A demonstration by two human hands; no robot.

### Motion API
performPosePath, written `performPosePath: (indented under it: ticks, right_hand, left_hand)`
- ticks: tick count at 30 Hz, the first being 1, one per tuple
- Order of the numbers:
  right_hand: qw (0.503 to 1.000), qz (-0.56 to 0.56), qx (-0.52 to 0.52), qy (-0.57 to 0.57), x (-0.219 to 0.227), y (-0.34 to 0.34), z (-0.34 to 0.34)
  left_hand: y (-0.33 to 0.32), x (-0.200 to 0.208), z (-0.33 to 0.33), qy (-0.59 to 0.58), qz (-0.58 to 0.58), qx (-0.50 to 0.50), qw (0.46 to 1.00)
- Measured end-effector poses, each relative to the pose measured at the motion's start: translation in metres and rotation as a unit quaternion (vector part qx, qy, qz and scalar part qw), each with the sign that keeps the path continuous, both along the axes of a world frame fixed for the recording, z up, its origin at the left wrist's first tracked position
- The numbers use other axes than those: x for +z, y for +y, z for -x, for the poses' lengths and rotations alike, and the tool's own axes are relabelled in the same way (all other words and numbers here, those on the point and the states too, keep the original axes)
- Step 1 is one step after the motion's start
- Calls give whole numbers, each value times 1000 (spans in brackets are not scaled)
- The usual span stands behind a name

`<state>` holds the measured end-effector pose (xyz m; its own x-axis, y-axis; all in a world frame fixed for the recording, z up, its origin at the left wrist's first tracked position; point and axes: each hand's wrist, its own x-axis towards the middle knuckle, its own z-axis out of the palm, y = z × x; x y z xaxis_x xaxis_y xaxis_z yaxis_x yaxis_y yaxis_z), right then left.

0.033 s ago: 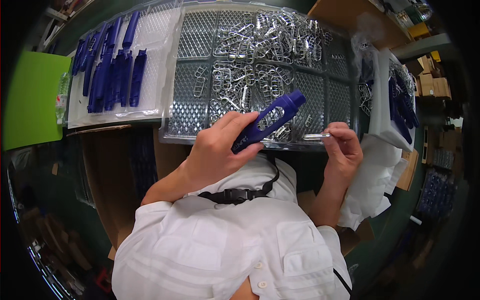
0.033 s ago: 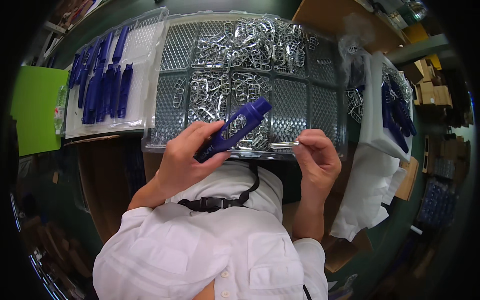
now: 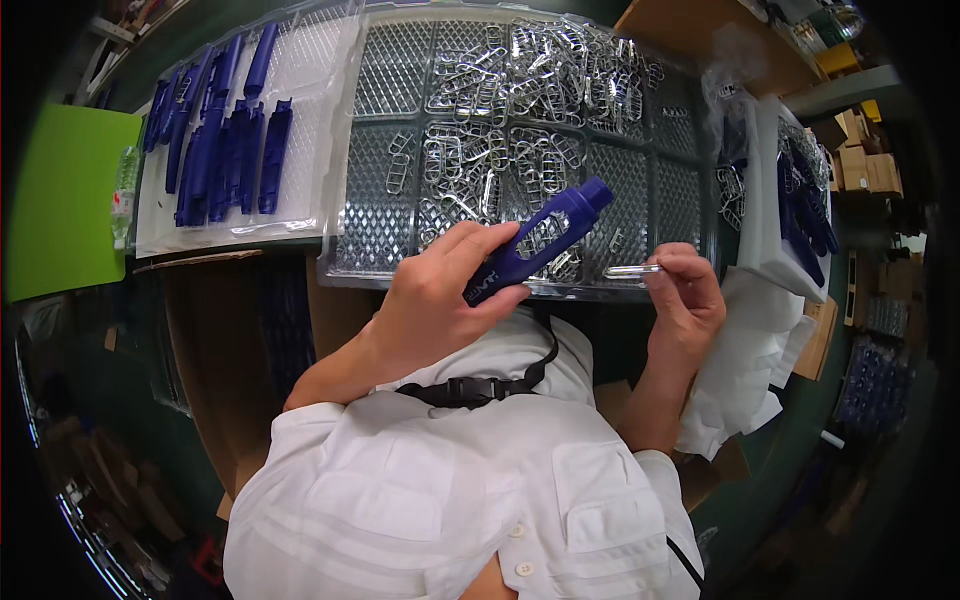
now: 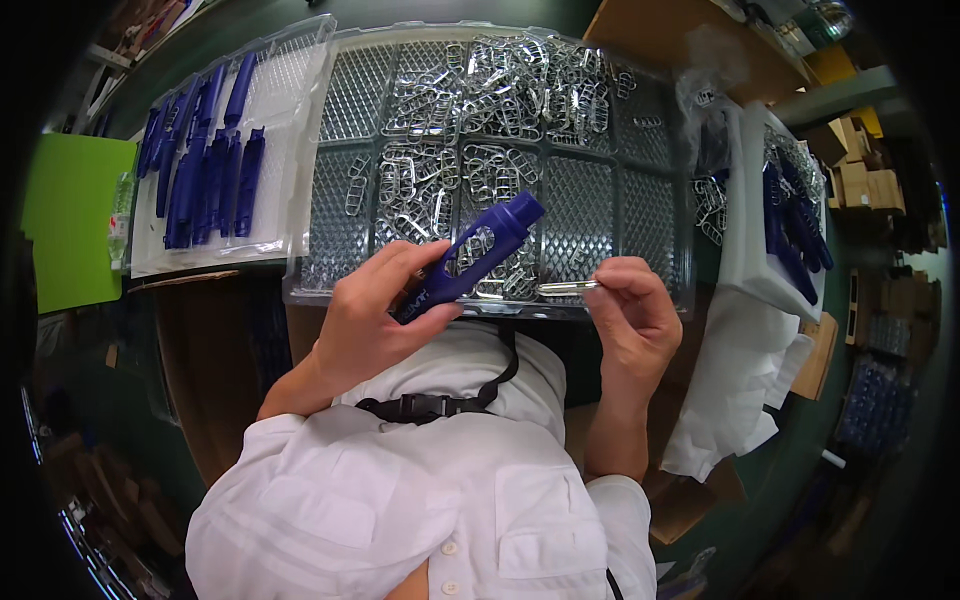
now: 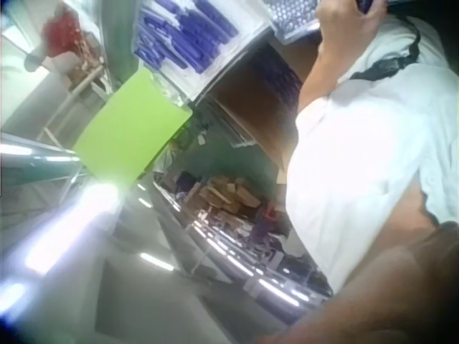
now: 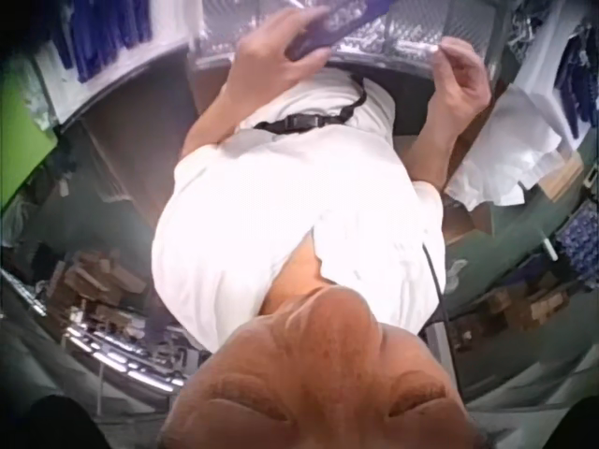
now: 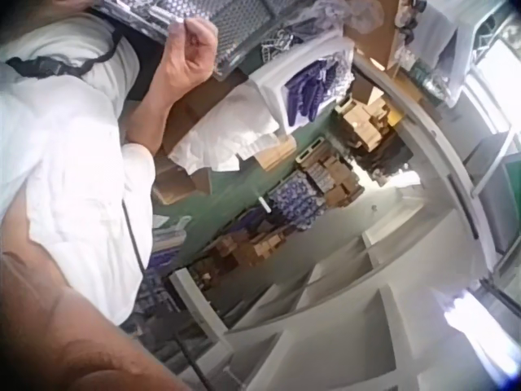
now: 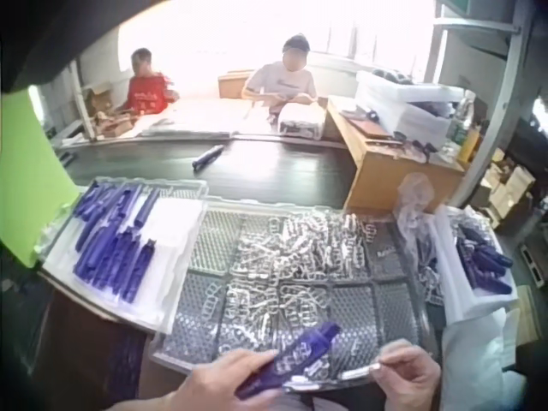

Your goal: Manually assemble metal pins and components into blue plastic electronic housings.

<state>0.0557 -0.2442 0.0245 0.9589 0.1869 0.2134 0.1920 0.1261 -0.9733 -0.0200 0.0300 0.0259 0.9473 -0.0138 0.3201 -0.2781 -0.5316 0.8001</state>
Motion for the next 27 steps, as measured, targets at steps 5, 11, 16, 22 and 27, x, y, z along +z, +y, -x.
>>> performPosePath:
  ticks: [5,11,16,22,27]
  right_hand:
    - [1000,14,-13,-9,13,9,1]
    - [966,184,-12,-180,41,36,-3]
    - [949,269,-6,-163,57,47,-4]
    - [937,303,11,-175,55,58,-2]
    - [920,331,11,-209,54,63,-2]
  left_hand:
    - [-10,-4,-3,106,154,-40,982]
    - [-15,-21,-4,352,648,-169,654]
    - [-27,-26,1,343,656,-178,649]
    - [-29,-22,0,337,588,-169,715]
    - [-29,-23,2,329,548,-171,750]
